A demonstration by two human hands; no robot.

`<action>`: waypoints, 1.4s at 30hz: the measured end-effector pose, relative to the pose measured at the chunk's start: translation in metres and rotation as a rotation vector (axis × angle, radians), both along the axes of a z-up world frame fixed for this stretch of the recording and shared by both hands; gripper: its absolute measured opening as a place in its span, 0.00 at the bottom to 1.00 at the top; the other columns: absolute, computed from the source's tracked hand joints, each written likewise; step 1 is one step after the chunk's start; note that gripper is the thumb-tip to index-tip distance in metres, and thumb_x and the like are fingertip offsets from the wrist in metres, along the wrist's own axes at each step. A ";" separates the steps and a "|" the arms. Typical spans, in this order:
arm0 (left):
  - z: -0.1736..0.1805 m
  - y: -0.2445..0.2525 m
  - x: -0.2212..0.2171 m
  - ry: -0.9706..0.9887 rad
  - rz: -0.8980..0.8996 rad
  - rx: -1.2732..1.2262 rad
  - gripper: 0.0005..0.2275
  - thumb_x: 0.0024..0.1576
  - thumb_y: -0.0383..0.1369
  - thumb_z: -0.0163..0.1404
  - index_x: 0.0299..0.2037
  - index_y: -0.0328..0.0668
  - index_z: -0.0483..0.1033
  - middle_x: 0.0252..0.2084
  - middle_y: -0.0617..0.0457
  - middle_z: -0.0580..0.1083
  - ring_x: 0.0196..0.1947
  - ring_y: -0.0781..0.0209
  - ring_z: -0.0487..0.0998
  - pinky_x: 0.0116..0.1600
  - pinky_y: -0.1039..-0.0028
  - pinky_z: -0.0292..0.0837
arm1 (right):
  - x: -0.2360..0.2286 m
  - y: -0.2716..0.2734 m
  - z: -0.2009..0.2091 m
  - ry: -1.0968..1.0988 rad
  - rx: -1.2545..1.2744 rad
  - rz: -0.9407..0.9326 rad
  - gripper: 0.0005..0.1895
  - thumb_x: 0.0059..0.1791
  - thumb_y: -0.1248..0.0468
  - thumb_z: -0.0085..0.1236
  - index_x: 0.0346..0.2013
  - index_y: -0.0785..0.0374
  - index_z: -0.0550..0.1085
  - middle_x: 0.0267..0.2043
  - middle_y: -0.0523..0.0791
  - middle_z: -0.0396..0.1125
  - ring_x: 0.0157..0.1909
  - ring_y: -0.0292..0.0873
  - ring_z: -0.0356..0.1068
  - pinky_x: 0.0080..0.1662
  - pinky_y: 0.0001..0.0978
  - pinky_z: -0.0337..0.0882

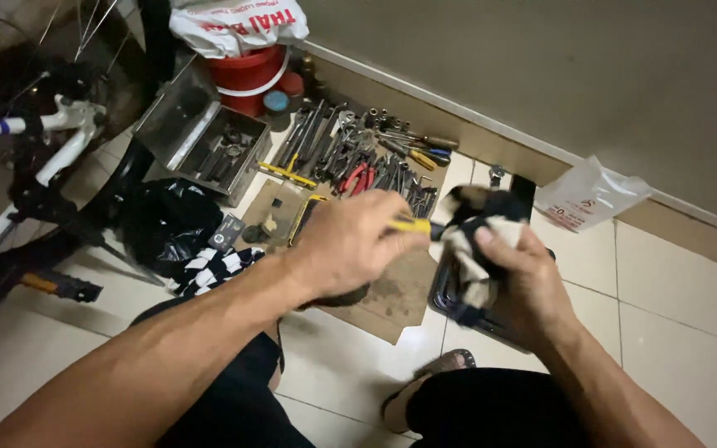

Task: The person sits on the floor and wipes a yellow and black screwdriver with a cloth. The person holds the screwdriver in the left hand and uses the cloth in the right hand to clean the handle and shaft repeatedly.

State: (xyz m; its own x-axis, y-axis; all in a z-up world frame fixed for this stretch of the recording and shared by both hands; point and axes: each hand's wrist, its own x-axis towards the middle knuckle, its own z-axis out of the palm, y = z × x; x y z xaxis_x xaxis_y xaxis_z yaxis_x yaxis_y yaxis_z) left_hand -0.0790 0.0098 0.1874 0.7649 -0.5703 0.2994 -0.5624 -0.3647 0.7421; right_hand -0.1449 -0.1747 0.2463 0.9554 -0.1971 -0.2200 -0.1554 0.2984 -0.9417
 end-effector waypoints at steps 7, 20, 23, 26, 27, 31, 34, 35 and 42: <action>0.008 -0.016 0.014 0.878 0.164 -0.256 0.25 0.59 0.56 0.47 0.34 0.37 0.76 0.20 0.49 0.69 0.11 0.65 0.68 0.16 0.78 0.61 | 0.001 -0.017 -0.002 -0.295 -0.089 -0.034 0.09 0.51 0.67 0.55 0.45 0.57 0.68 0.38 0.41 0.68 0.41 0.35 0.69 0.49 0.30 0.72; 0.009 -0.018 -0.011 0.045 0.012 0.177 0.19 0.62 0.49 0.45 0.25 0.48 0.76 0.18 0.49 0.72 0.22 0.53 0.76 0.29 0.71 0.71 | 0.000 -0.055 -0.052 -0.534 -1.130 0.454 0.31 0.35 0.70 0.69 0.53 0.58 0.73 0.38 0.51 0.71 0.40 0.59 0.75 0.44 0.51 0.75; -0.008 -0.020 -0.014 -0.542 -0.068 0.110 0.15 0.63 0.46 0.47 0.25 0.53 0.71 0.16 0.57 0.67 0.16 0.60 0.73 0.23 0.74 0.67 | -0.004 -0.055 -0.037 -0.303 -0.900 0.595 0.26 0.38 0.69 0.68 0.50 0.59 0.74 0.34 0.51 0.73 0.38 0.56 0.74 0.41 0.49 0.74; -0.013 -0.020 -0.018 -0.716 -0.178 0.041 0.15 0.63 0.46 0.48 0.24 0.54 0.69 0.18 0.60 0.64 0.15 0.60 0.71 0.23 0.72 0.67 | -0.010 -0.056 -0.028 0.007 -0.570 0.708 0.17 0.39 0.68 0.69 0.42 0.59 0.78 0.28 0.45 0.74 0.31 0.42 0.73 0.35 0.35 0.73; -0.015 -0.021 -0.020 -0.723 -0.231 0.024 0.15 0.62 0.45 0.48 0.23 0.53 0.69 0.18 0.60 0.63 0.15 0.61 0.72 0.23 0.73 0.68 | -0.012 -0.057 -0.027 0.190 -0.366 0.763 0.11 0.40 0.67 0.69 0.37 0.59 0.80 0.24 0.42 0.75 0.27 0.33 0.72 0.31 0.27 0.73; -0.014 -0.025 -0.022 -0.687 -0.200 0.163 0.10 0.61 0.41 0.49 0.28 0.53 0.74 0.19 0.59 0.68 0.16 0.60 0.72 0.22 0.76 0.65 | -0.021 -0.066 -0.041 -0.023 -0.668 0.734 0.14 0.39 0.66 0.68 0.39 0.60 0.78 0.25 0.45 0.73 0.27 0.43 0.73 0.30 0.34 0.74; 0.018 -0.035 -0.021 0.578 -0.046 0.420 0.27 0.60 0.57 0.41 0.29 0.38 0.77 0.24 0.38 0.76 0.31 0.38 0.80 0.36 0.62 0.73 | -0.024 -0.066 -0.065 -0.378 -1.120 0.669 0.18 0.39 0.66 0.67 0.43 0.61 0.74 0.26 0.51 0.71 0.28 0.57 0.74 0.29 0.45 0.74; 0.011 -0.038 -0.021 0.942 -0.001 0.271 0.24 0.60 0.56 0.42 0.37 0.39 0.76 0.22 0.46 0.67 0.21 0.50 0.68 0.27 0.67 0.62 | -0.027 -0.068 -0.075 -0.592 -1.411 0.550 0.16 0.41 0.64 0.62 0.42 0.60 0.73 0.26 0.46 0.64 0.26 0.51 0.69 0.27 0.40 0.72; 0.008 -0.037 -0.024 0.661 -0.052 0.375 0.25 0.60 0.53 0.40 0.30 0.40 0.83 0.32 0.40 0.81 0.42 0.39 0.82 0.47 0.59 0.74 | -0.028 -0.069 -0.087 -0.702 -1.505 0.403 0.19 0.37 0.56 0.66 0.40 0.56 0.73 0.24 0.40 0.58 0.24 0.46 0.67 0.26 0.36 0.69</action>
